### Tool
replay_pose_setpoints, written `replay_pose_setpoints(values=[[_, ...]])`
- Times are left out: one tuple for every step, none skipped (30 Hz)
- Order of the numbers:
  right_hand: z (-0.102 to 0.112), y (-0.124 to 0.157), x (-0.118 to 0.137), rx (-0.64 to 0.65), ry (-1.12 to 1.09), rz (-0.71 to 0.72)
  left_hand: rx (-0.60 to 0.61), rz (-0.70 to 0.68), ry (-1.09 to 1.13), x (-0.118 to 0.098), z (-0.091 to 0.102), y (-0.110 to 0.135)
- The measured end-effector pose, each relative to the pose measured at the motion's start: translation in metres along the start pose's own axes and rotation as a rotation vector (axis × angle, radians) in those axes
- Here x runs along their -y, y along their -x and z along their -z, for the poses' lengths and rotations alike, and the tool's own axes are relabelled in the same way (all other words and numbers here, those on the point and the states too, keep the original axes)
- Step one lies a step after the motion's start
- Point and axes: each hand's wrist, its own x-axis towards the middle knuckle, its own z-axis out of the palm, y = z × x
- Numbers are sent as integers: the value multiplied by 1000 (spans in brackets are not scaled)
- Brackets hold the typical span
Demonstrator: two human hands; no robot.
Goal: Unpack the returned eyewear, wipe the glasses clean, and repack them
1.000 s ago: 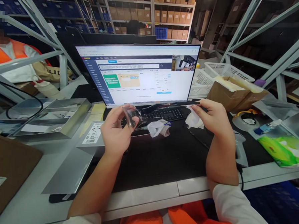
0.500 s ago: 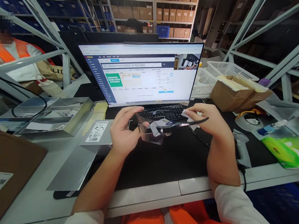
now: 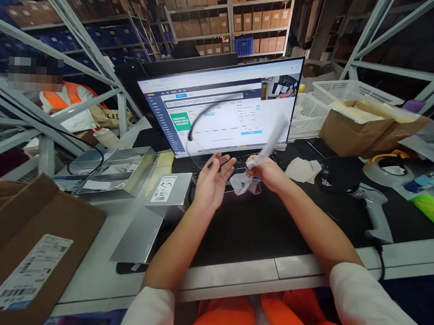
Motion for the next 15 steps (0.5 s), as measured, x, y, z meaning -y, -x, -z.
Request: replay_pose_setpoints(values=[[1, -1, -1, -34, 7, 42, -27, 24, 45, 2, 0, -3], [4, -1, 1, -42, 38, 90, -50, 32, 82, 4, 1, -5], [7, 1, 5, -35, 78, 138, -65, 32, 107, 5, 2, -7], [11, 5, 11, -19, 131, 177, -75, 23, 114, 6, 2, -9], [13, 9, 17, 0, 210, 198, -78, 11, 105, 7, 3, -9], [13, 14, 23, 9, 322, 208, -77, -6, 81, 7, 3, -9], [13, 20, 28, 3, 460, 217, -69, -27, 43, 8, 3, -9], [11, 26, 33, -6, 609, 228, -52, -54, -5, 9, 2, -7], [9, 30, 37, -5, 751, 234, -27, -84, -63, 9, 2, -6], [7, 34, 39, 20, 858, 230, 2, -117, -126, 10, 1, -4], [7, 36, 42, 69, 914, 214, 30, -150, -186, 10, 0, -2], [9, 37, 43, 120, 911, 194, 47, -186, -238, 10, -1, -1], [13, 36, 45, 150, 861, 181, 48, -224, -275, 10, -1, 0], [20, 34, 47, 130, 784, 188, 33, -267, -297, 10, 0, -1], [28, 32, 49, 44, 696, 229, 6, -311, -306, 9, 1, -2]])
